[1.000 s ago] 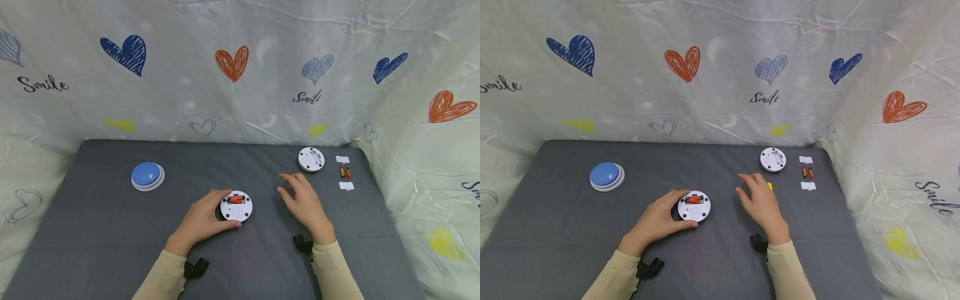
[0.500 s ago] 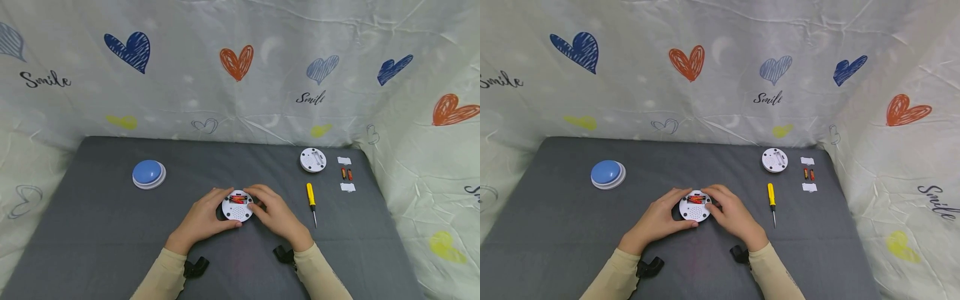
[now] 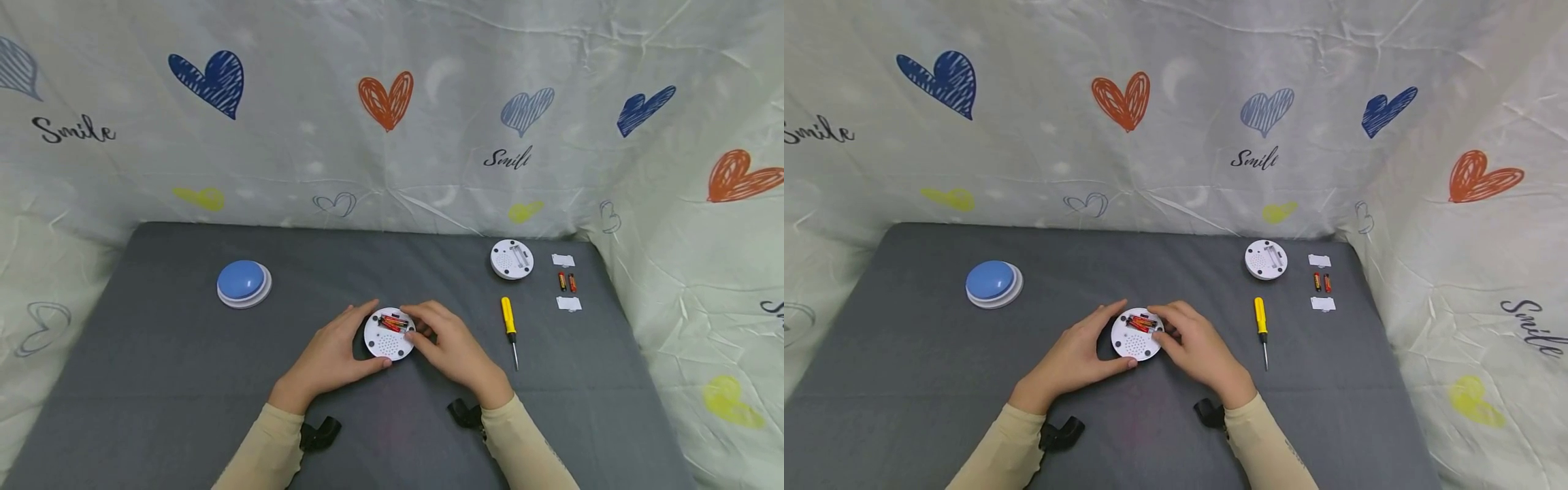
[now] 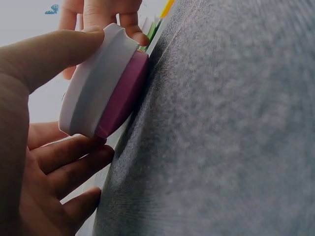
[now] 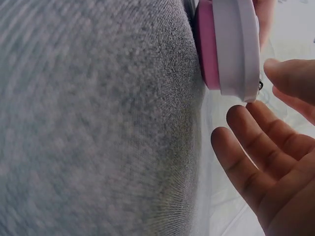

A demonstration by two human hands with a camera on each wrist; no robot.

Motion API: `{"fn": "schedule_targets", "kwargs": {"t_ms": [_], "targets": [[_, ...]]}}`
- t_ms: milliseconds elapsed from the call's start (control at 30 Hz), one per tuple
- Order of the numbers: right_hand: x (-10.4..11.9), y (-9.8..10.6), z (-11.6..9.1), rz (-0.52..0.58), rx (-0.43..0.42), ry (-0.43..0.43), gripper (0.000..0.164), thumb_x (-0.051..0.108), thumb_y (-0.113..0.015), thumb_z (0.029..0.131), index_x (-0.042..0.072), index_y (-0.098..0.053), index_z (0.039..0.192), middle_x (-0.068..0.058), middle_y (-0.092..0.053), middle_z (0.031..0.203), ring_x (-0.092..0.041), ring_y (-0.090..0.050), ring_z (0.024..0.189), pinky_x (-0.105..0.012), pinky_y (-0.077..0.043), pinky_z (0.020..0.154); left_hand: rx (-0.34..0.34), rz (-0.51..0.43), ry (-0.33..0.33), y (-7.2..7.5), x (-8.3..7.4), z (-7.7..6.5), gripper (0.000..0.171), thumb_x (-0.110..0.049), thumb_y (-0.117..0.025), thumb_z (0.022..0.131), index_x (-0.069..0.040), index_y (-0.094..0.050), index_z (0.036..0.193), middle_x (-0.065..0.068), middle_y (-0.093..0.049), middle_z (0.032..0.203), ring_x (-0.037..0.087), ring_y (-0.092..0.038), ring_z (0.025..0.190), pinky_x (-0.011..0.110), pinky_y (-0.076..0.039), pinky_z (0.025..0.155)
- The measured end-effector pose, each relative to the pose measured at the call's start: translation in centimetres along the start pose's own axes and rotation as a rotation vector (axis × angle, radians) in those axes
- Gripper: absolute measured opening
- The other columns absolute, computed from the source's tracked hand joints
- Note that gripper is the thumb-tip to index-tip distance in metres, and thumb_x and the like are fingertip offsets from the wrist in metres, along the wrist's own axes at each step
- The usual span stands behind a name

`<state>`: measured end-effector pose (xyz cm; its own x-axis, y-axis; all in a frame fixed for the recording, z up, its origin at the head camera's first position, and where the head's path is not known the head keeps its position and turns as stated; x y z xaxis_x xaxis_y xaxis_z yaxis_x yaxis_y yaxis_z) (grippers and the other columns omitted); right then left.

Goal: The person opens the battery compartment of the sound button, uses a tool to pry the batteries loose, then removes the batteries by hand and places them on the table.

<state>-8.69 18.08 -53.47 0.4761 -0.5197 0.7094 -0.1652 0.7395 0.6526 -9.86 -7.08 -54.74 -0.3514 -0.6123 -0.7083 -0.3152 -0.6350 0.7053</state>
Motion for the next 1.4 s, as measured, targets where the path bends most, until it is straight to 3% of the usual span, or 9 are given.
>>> {"fn": "schedule_targets", "kwargs": {"t_ms": [233,433,633,767,900,1000,1133,1400], "targets": [[-0.1,0.1,0.0,-0.009,0.001,-0.007,0.041,0.013,-0.077,0.105,0.013,-0.071,0.145,0.005,-0.066,0.115,-0.006,-0.061,0.092,-0.027,-0.057,0.078,0.002,-0.007,-0.006,0.0,0.0,0.0,0.095,-0.054,-0.091,0.088,-0.015,-0.049,0.164,0.013,-0.054,0.162,0.048,-0.04,0.156,0.072,-0.043,0.117],[0.0,0.1,-0.1,-0.013,0.01,-0.019,0.037,0.015,-0.075,0.106,0.013,-0.073,0.143,0.008,-0.064,0.112,-0.006,-0.06,0.088,-0.027,-0.056,0.075,0.009,-0.004,-0.055,0.1,0.1,-0.1,0.09,-0.05,-0.088,0.09,-0.015,-0.051,0.164,0.009,-0.055,0.162,0.047,-0.039,0.157,0.069,-0.04,0.121],[-0.2,-0.4,-0.1,0.064,0.062,-0.036,0.039,0.018,-0.076,0.106,0.014,-0.072,0.145,0.008,-0.064,0.107,-0.006,-0.062,0.088,-0.028,-0.058,0.076,0.017,-0.022,-0.092,0.0,0.2,0.0,0.095,-0.054,-0.09,0.088,-0.015,-0.05,0.165,0.005,-0.055,0.161,0.038,-0.04,0.158,0.063,-0.035,0.127],[-0.6,-0.6,-0.1,0.131,0.088,-0.027,0.041,0.02,-0.078,0.105,0.015,-0.071,0.145,0.005,-0.063,0.103,-0.009,-0.061,0.086,-0.031,-0.058,0.075,0.011,-0.055,-0.094,-0.1,0.3,0.0,0.098,-0.055,-0.093,0.085,-0.017,-0.051,0.165,0.0,-0.055,0.154,0.027,-0.057,0.141,0.059,-0.051,0.113],[-1.1,-0.8,-0.1,0.161,0.083,0.006,0.044,0.019,-0.081,0.102,0.015,-0.071,0.145,0.002,-0.065,0.102,-0.014,-0.062,0.087,-0.034,-0.058,0.074,0.007,-0.071,-0.106,-0.2,0.4,0.1,0.098,-0.05,-0.095,0.084,-0.018,-0.05,0.166,-0.003,-0.054,0.149,0.018,-0.062,0.125,0.053,-0.057,0.101],[-1.5,-0.8,-0.1,0.173,0.08,0.041,0.044,0.018,-0.081,0.102,0.014,-0.072,0.145,0.0,-0.066,0.105,-0.016,-0.063,0.089,-0.036,-0.059,0.074,0.015,-0.068,-0.105,-0.2,0.5,0.1,0.098,-0.047,-0.095,0.085,-0.018,-0.049,0.167,-0.002,-0.056,0.152,0.028,-0.055,0.143,0.061,-0.051,0.112],[-1.8,-0.7,0.0,0.179,0.081,0.06,0.043,0.019,-0.081,0.102,0.014,-0.072,0.145,0.001,-0.066,0.112,-0.016,-0.063,0.091,-0.034,-0.06,0.077,0.029,-0.063,-0.097,-0.1,0.4,0.0,0.099,-0.043,-0.095,0.084,-0.018,-0.047,0.167,0.002,-0.056,0.159,0.041,-0.035,0.16,0.069,-0.035,0.124],[-1.9,-0.5,0.3,0.156,0.121,0.117,0.045,0.021,-0.08,0.103,0.013,-0.071,0.147,0.002,-0.067,0.122,-0.01,-0.063,0.093,-0.032,-0.06,0.079,0.054,-0.091,-0.134,0.1,0.5,0.2,0.093,-0.033,-0.094,0.084,-0.015,-0.05,0.164,0.0,-0.057,0.158,0.035,-0.038,0.159,0.059,-0.026,0.132]]}}
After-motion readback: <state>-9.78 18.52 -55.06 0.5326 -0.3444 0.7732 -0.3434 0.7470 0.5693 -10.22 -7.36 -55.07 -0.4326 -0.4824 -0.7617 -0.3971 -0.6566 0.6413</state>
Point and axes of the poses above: each hand's wrist, its own z-axis towards the middle knuckle, its own y-axis out of the back of the hand, x = y × z, the point moved 2 cm from there along z, towards the middle knuckle
